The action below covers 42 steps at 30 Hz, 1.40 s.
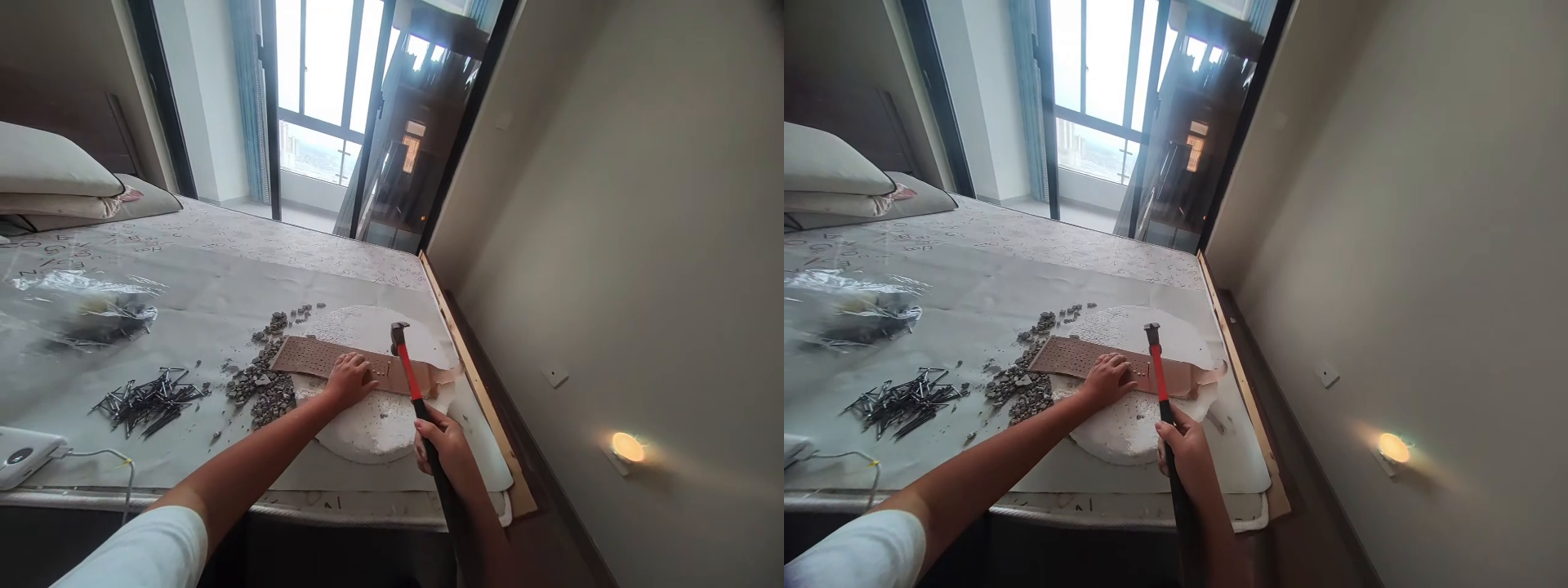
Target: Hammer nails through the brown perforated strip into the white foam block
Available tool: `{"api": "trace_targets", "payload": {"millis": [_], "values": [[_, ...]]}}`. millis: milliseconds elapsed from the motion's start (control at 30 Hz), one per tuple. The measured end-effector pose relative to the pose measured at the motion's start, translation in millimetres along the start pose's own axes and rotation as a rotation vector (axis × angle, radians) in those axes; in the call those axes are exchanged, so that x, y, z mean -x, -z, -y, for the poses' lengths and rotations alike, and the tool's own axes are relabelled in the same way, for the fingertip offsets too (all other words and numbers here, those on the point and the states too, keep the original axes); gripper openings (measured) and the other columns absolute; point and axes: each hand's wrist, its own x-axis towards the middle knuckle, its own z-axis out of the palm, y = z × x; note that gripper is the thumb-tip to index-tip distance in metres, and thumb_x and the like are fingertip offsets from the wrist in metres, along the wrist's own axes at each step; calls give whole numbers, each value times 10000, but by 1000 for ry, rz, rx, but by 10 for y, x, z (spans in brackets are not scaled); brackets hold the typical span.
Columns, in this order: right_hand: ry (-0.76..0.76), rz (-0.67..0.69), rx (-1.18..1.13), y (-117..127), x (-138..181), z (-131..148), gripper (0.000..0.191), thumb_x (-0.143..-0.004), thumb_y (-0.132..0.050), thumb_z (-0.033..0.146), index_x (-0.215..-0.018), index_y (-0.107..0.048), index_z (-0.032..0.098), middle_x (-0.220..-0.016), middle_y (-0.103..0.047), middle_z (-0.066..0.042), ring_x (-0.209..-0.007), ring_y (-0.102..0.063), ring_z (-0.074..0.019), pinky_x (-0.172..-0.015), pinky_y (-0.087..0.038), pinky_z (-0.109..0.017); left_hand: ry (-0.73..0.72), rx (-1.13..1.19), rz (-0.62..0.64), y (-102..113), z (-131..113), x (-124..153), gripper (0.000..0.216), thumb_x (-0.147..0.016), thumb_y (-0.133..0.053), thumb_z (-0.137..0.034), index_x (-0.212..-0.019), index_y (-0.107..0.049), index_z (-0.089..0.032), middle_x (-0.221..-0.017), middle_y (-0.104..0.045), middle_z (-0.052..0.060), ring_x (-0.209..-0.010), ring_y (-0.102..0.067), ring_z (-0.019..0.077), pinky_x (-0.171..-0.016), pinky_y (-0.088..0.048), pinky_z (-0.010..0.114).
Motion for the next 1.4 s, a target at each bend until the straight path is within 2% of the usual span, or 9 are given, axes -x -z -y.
{"api": "trace_targets", "payload": {"millis": [100,233,400,567,733,833,1033,1233,1400], "values": [[15,25,18,6,-25,-23,344,-698,-622,360,-954,-542,144,-378,-400,109,-296,-312,-60,-311,-224,-183,10,22,25,-53,27,35,329,-743,-608,-459,-945,-634,-200,-1090,-587,99,-1052,-490,265,-937,-351,429],[-89,19,30,-22,-23,-78,366,-676,-621,364,-957,-540,144,-357,-362,126,-274,-259,-52,-301,-202,-186,20,29,34,-74,50,47,328,-749,-598,-454,-950,-631,-198,-1103,-581,103,-1060,-488,269,-945,-347,431],[-12,-37,35,-95,29,-48,278,-693,-621,350,-882,-537,166,-380,-365,116,-308,-279,-49,-318,-217,-177,12,49,14,-83,58,67,329,-750,-597,-452,-955,-624,-196,-1093,-582,103,-1077,-483,269,-962,-334,428],[-105,-15,60,-112,-2,-53,322,-659,-634,365,-885,-526,163,-367,-368,120,-283,-264,-50,-300,-203,-180,29,57,13,-77,45,74,307,-736,-614,-440,-920,-625,-194,-1079,-587,100,-1068,-488,267,-975,-316,432],[-29,-41,61,-138,-13,-63,285,-693,-612,335,-902,-521,165,-379,-373,118,-307,-284,-51,-316,-214,-173,33,70,12,-81,40,79,302,-729,-618,-437,-924,-622,-206,-1095,-582,94,-1074,-481,265,-984,-295,439],[-73,-31,76,-145,-31,-93,295,-670,-623,346,-881,-521,165,-359,-360,121,-290,-258,-51,-304,-202,-179,31,67,3,-82,41,88,289,-726,-625,-424,-908,-625,-200,-1071,-586,100,-1069,-477,267,-976,-296,441],[-29,-71,116,-110,-18,-151,332,-700,-619,345,-965,-543,161,-384,-357,120,-304,-276,-56,-317,-217,-184,49,67,19,-55,23,99,290,-723,-625,-435,-887,-621,-197,-1039,-593,96,-1039,-488,264,-963,-300,431],[-94,-46,146,-137,-2,-153,321,-700,-626,368,-925,-555,151,-378,-341,117,-306,-259,-54,-320,-212,-193,68,91,37,-27,12,102,269,-729,-613,-430,-869,-618,-201,-1027,-590,95,-1030,-494,264,-962,-294,427],[-35,-73,114,-151,14,-180,408,-712,-626,359,-1051,-538,151,-415,-356,115,-333,-289,-56,-340,-237,-186,52,76,14,-35,18,117,294,-724,-616,-440,-884,-614,-194,-1023,-586,100,-1035,-486,265,-962,-291,430]]}}
